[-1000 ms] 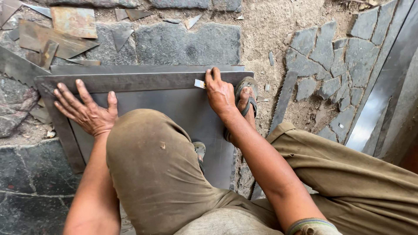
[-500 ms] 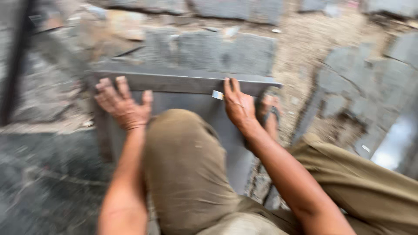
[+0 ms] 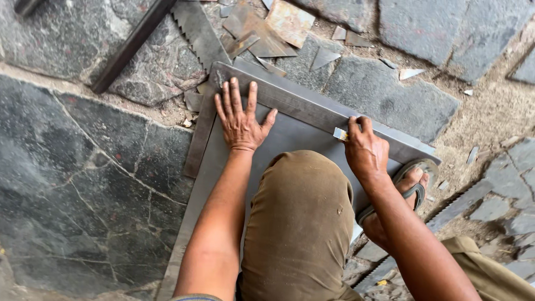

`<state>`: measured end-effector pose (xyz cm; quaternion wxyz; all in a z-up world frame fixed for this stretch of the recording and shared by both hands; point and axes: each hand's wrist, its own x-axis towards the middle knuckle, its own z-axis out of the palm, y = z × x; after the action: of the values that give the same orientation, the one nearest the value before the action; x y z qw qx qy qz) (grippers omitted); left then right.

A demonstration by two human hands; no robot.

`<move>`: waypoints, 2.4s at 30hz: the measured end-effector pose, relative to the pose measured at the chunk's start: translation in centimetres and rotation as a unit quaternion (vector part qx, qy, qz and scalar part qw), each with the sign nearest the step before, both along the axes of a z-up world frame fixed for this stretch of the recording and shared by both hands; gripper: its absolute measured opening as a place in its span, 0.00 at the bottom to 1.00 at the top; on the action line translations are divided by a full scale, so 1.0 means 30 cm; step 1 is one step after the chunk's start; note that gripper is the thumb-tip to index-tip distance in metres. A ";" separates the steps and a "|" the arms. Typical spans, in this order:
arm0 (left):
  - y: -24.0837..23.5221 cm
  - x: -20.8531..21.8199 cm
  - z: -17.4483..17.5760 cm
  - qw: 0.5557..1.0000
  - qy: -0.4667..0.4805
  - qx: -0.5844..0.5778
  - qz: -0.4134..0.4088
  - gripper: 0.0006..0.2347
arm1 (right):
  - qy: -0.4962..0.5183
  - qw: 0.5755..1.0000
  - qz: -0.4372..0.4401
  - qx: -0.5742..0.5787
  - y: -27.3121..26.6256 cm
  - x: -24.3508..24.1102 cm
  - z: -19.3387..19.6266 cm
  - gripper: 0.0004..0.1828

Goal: The person marks a metal sheet using a small piece of stone or chalk and a metal square to define straight lines, occasionally shifting their position on the floor to reach different sides of the sheet.

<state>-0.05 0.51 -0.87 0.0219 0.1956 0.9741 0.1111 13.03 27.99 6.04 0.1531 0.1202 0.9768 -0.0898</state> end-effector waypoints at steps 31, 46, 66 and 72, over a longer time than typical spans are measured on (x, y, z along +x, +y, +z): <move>0.003 -0.033 0.022 0.987 -0.156 0.012 0.026 0.37 | -0.145 0.965 0.120 -0.185 -0.122 -0.625 0.102 0.12; -0.009 -0.033 0.016 0.991 -0.126 0.043 0.011 0.36 | -0.089 0.948 0.275 -0.135 0.063 -0.332 0.076 0.12; 0.037 -0.048 0.124 0.963 -0.253 -0.080 0.040 0.37 | -0.363 0.930 -0.066 0.002 0.653 0.252 0.085 0.10; 0.068 -0.051 0.176 0.967 -0.242 -0.067 0.043 0.38 | -0.108 0.974 0.047 -0.196 0.382 0.275 0.174 0.11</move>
<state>-1.57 2.54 4.42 0.2654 0.1190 0.9525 0.0904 21.29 39.46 11.25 0.2822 0.0513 0.9224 -0.2587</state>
